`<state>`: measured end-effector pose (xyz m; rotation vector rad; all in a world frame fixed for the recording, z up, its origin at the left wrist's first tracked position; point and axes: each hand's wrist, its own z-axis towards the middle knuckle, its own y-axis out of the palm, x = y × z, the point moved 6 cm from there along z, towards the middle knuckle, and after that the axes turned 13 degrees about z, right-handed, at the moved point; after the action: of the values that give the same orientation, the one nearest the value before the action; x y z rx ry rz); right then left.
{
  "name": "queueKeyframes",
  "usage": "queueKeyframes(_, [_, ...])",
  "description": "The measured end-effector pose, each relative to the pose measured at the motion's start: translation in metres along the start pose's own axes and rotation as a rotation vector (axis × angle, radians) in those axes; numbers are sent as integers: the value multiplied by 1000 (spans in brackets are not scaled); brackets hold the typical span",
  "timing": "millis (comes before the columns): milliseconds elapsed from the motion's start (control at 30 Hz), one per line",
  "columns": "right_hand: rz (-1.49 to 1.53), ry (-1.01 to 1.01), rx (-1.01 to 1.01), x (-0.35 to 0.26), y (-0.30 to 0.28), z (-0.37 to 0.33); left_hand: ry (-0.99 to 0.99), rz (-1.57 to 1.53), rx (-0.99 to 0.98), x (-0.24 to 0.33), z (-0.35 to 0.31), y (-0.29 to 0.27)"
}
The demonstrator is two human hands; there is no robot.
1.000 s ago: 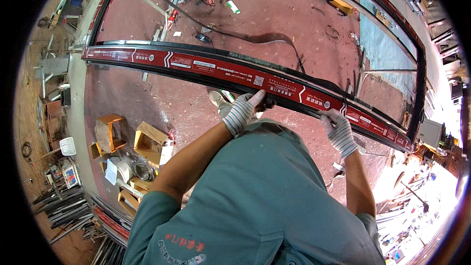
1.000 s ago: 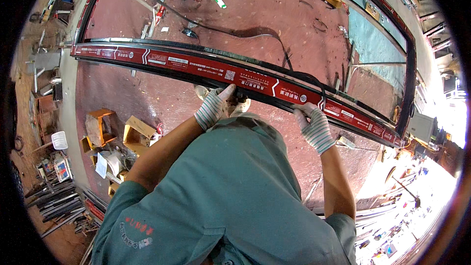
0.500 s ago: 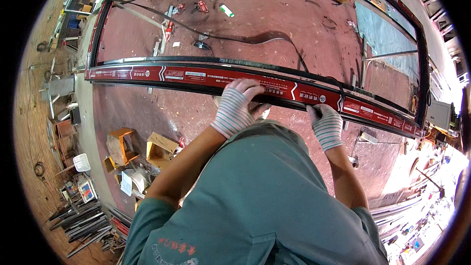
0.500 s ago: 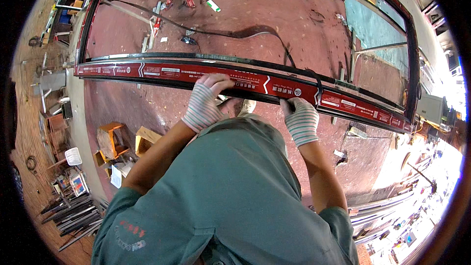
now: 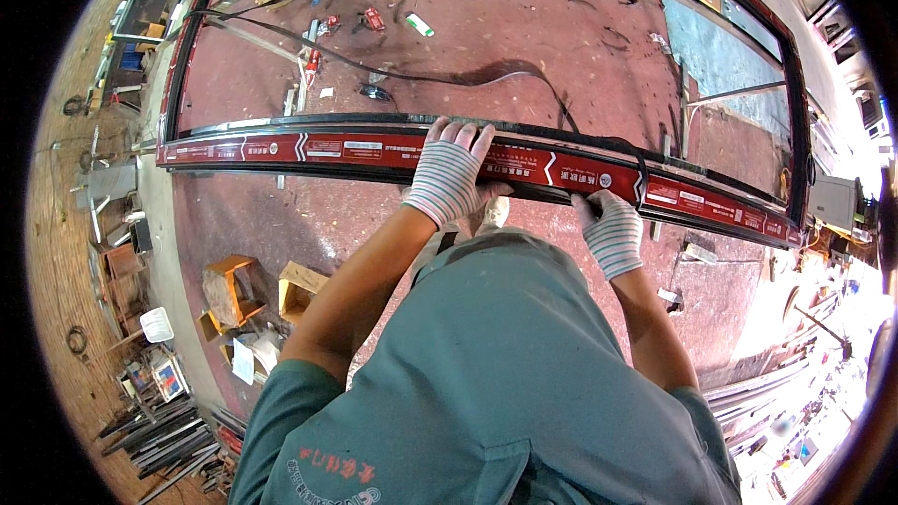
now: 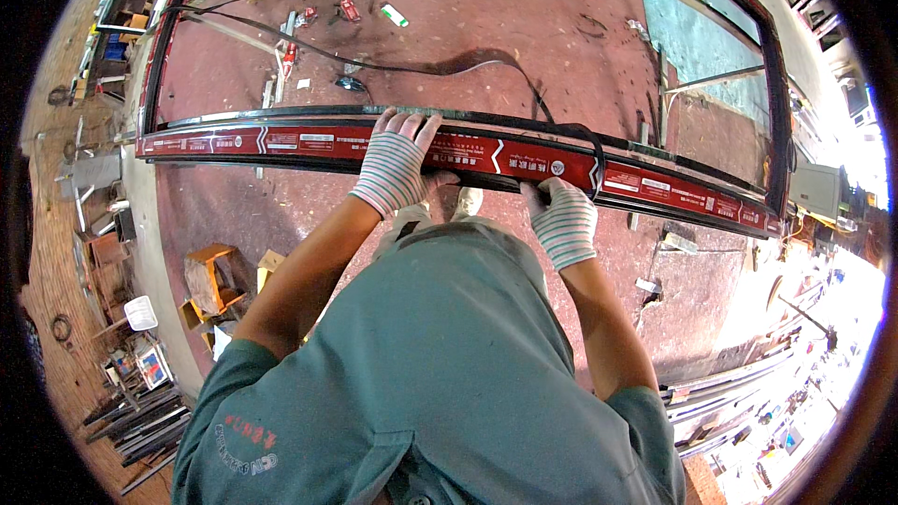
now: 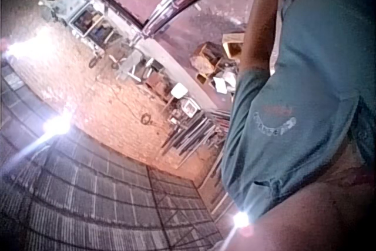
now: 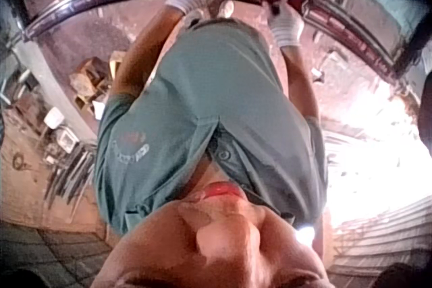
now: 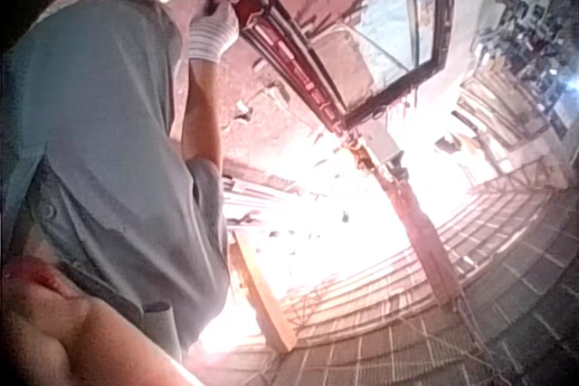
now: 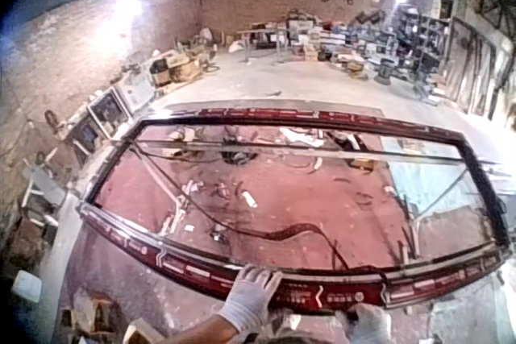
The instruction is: The person installs a black rubber weather stripping onto a red-framed window or door. They use shears to cut the strip to length, press it into the frame's groove, and trim excess material at the corners.
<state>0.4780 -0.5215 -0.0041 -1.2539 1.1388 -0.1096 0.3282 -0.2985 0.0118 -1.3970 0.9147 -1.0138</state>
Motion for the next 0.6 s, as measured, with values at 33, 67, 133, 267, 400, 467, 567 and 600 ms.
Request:
queueKeyframes(33, [-5, -19, -7, -1, 0, -1, -1, 5, 0, 0, 0, 0])
queueKeyframes(67, [1, -12, -9, 0, 0, -2, -2, 9, 1, 1, 0, 0])
queueKeyframes(133, [17, -2, -13, 2, 1, -2, -12, 13, -24, 2, 1, -1])
queueKeyframes(267, [71, 20, 0, 2, 2, -3, -49, 9, -28, 3, 1, -3])
queueKeyframes(400, [134, -55, 58, 4, 3, -6, -96, 2, -74, 6, 3, -6])
queueKeyframes(467, [148, -61, 68, 2, 3, -7, -107, -7, -72, 5, 2, -9])
queueKeyframes(567, [137, -60, 75, -1, 1, -6, -84, -52, -47, 2, 0, -10])
queueKeyframes(600, [128, -55, 70, -2, 1, -6, -75, -49, -42, -1, -1, -9])
